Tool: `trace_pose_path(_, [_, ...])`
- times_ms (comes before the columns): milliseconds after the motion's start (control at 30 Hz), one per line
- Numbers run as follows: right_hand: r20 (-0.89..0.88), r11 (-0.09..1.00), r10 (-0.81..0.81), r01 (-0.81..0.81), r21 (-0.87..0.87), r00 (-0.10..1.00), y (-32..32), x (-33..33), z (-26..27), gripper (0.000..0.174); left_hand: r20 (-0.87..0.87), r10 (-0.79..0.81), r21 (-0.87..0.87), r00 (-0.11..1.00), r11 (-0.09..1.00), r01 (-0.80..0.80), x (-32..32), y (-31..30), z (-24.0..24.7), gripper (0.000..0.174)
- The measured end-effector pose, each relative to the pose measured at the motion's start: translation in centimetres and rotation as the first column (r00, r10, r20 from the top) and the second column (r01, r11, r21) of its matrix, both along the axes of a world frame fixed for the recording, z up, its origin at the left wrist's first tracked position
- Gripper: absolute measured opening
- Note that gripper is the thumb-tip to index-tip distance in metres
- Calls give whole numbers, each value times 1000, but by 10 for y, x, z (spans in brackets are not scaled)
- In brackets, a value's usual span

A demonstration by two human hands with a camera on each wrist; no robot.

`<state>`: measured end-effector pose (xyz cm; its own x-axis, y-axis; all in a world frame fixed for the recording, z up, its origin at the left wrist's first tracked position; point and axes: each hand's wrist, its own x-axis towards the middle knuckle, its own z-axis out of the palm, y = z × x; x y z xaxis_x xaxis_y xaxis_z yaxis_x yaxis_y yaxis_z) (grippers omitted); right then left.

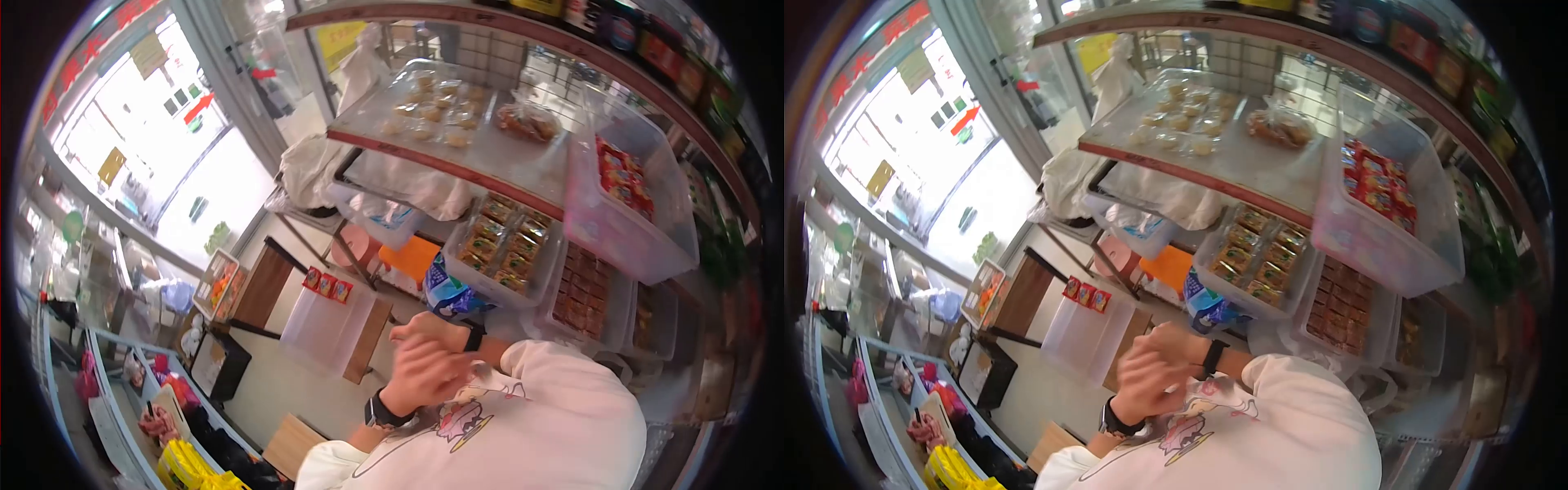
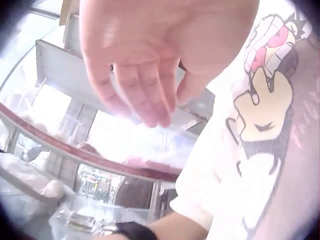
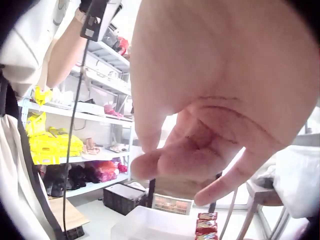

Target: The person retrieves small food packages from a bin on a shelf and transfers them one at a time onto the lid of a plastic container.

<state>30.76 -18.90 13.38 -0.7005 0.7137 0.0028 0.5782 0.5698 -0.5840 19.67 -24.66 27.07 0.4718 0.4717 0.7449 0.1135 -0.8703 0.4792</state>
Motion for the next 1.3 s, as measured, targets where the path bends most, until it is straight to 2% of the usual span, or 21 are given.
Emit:
trace_pose_path(67, [76, 923, 130, -149, 354, 989, -5, 12, 6, 18, 357, 228, -65, 906, 973, -220, -5, 6, -26, 13])
trace_pose_path(100, [-172, 883, 151, -55, 465, 974, -9, 18, 18, 16, 405, 404, -519, 820, 840, -158, -5, 0, -7, 15])
trace_pose_path(133, [-182, 882, 108, -10, 470, 977, -18, 29, 32, 16, 373, 477, -585, 796, 787, -197, -12, 8, 4, 13])
trace_pose_path(200, [-138, 807, 233, -113, 579, 963, -23, 46, 71, 12, 356, 386, -526, 851, 836, -159, -12, 26, 27, 12])
trace_pose_path(267, [-176, 771, 228, -67, 634, 958, -40, 64, 106, 7, 205, 280, -471, 938, 868, -157, 2, 34, 39, 13])
trace_pose_path(333, [-352, 823, 183, 53, 565, 918, -58, 81, 120, 4, -76, 103, -295, 992, 948, -121, 29, 48, 42, 10])
trace_pose_path(367, [-427, 843, 168, 95, 529, 889, -66, 89, 122, 5, -142, 161, -216, 977, 958, -189, 46, 45, 54, 17])
trace_pose_path(400, [-440, 853, 154, 106, 512, 885, -75, 97, 118, 5, -101, 217, 60, 971, 976, -211, 60, 53, 63, 18])
trace_pose_path(467, [-446, 859, 95, 153, 489, 890, -85, 119, 115, 8, -97, 235, 338, 967, 922, -190, 90, 66, 96, 16])
trace_pose_path(567, [-472, 854, -40, 275, 442, 881, -109, 158, 139, 6, -321, 258, 575, 911, 818, -29, 159, 72, 160, 16])
trace_pose_path(633, [-508, 829, -107, 359, 430, 855, -119, 194, 154, 16, -538, 314, 626, 782, 770, 121, 206, 74, 184, 21])
trace_pose_path(667, [-493, 818, -93, 349, 457, 865, -123, 212, 157, 16, -514, 328, 648, 793, 754, 107, 234, 80, 189, 21])
trace_pose_path(733, [-560, 815, -147, 421, 398, 815, -136, 236, 157, 27, -453, 477, 868, 754, 431, 249, 283, 93, 181, 20])
trace_pose_path(800, [-598, 841, -160, 426, 334, 785, -154, 260, 181, 27, -476, 512, 877, 715, 332, 347, 327, 108, 168, 16])
trace_pose_path(867, [-692, 808, -245, 538, 242, 679, -171, 283, 192, 29, -596, 432, 800, 677, 392, 454, 366, 124, 151, 16])
trace_pose_path(900, [-828, 820, -256, 565, 88, 500, -175, 288, 180, 26, -714, 418, 698, 562, 494, 519, 385, 122, 154, 16])
trace_pose_path(933, [-823, 838, -271, 544, 53, 499, -180, 292, 173, 26, -819, 379, 572, 431, 596, 564, 401, 118, 153, 17])
trace_pose_path(1000, [-765, 733, -426, 680, 21, 483, -179, 302, 165, 20, -875, 244, 463, 419, 674, 575, 428, 135, 124, 21])
trace_pose_path(1067, [-693, 765, -422, 640, 74, 584, -185, 312, 156, 16, -891, 140, 395, 432, 709, 584, 443, 146, 103, 25])
trace_pose_path(1133, [-695, 780, -380, 616, 114, 610, -190, 326, 150, 17, -992, 47, 100, 116, 859, 502, 452, 142, 90, 41])
trace_pose_path(1300, [-686, 726, -508, 688, -14, 521, -193, 358, 130, 15, -991, 136, 115, -20, 898, 424, 454, 142, 91, 52])
